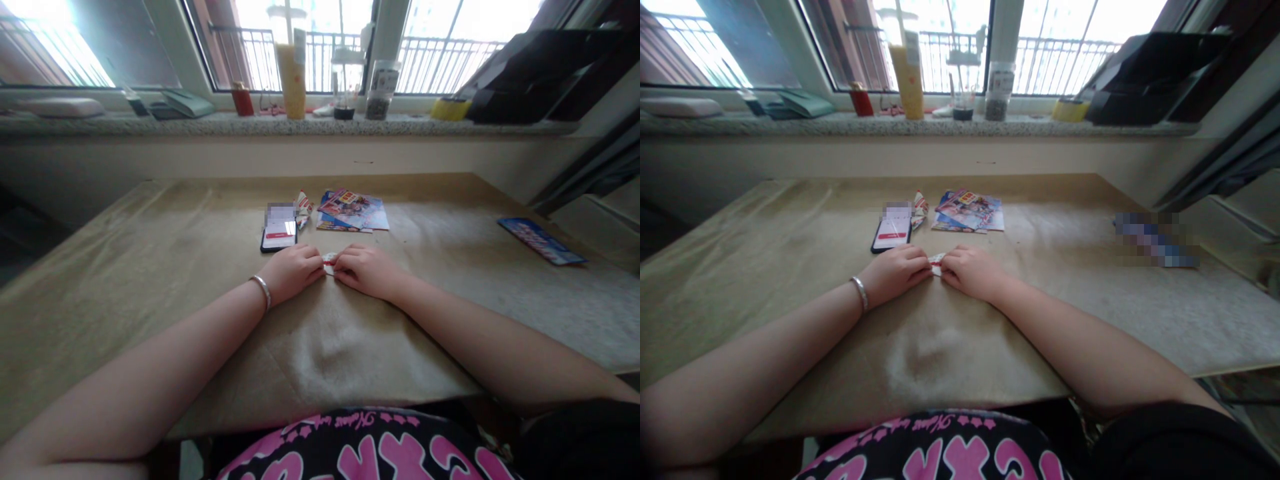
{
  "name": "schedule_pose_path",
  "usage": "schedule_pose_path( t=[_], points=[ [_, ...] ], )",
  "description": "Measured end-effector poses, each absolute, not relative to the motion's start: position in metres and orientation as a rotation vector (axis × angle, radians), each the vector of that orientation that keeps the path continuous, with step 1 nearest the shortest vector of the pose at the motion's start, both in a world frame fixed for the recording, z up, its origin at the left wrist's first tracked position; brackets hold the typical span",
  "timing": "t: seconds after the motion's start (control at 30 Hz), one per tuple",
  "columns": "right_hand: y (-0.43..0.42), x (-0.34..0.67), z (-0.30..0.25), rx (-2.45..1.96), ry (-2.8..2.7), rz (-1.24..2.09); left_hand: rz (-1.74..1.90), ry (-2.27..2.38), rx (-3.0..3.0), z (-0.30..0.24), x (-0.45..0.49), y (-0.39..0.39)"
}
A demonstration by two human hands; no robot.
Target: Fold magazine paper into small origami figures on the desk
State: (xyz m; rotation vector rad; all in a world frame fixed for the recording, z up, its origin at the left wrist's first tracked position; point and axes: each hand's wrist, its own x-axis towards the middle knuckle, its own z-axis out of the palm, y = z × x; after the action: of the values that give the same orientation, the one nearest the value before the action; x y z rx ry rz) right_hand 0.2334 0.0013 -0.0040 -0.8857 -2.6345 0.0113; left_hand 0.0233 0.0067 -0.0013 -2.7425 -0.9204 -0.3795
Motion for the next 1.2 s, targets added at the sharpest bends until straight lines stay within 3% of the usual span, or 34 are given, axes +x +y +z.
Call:
schedule_pose_path(
  t=[1.2],
  points=[
    [0.0028,0.2302,-0.0058,-0.851,-2.693,-0.253,-0.331,-0.808,-2.668,0.0018,0.0251,0.0046]
  ],
)
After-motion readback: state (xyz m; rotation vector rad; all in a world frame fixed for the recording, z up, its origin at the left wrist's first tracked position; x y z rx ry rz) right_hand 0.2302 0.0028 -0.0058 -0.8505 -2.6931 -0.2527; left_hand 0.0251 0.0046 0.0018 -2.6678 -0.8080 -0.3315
